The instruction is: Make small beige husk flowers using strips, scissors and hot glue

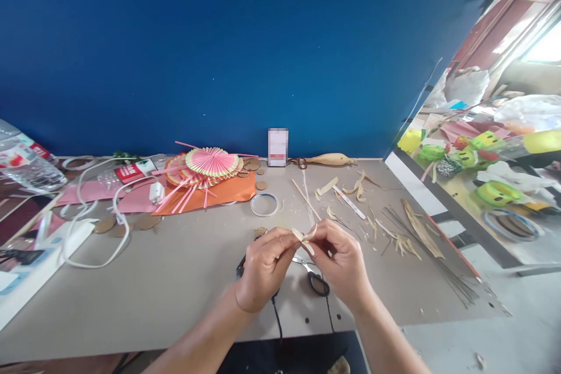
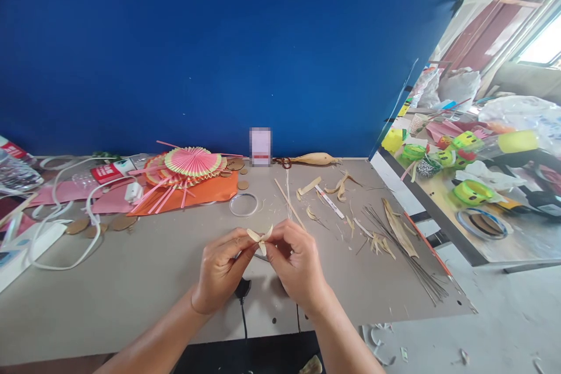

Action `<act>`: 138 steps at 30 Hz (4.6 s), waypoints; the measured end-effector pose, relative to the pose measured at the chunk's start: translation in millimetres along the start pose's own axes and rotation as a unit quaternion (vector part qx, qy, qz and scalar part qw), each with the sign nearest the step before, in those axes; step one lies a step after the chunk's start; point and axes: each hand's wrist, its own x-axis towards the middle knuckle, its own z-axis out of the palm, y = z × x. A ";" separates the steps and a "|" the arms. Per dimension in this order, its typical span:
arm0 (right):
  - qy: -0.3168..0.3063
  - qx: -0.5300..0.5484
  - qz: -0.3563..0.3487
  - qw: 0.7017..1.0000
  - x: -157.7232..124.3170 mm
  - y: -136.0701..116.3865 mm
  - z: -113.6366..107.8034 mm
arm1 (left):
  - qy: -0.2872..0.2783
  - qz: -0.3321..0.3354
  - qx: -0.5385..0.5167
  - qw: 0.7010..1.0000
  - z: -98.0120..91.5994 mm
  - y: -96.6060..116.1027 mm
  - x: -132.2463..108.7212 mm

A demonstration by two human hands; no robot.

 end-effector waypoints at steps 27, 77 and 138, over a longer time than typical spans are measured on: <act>-0.068 -0.165 0.161 0.971 -9.3 44.5 -14.1 | 0.030 -0.097 -0.026 0.995 -5.2 -8.0 -4.9; 0.021 0.385 0.329 0.862 11.4 31.2 7.9 | 0.053 -0.278 -0.221 0.933 23.1 -20.3 0.1; -0.436 0.173 0.189 0.862 51.6 2.4 -38.5 | -0.244 -0.372 -0.440 0.780 -3.8 5.4 15.4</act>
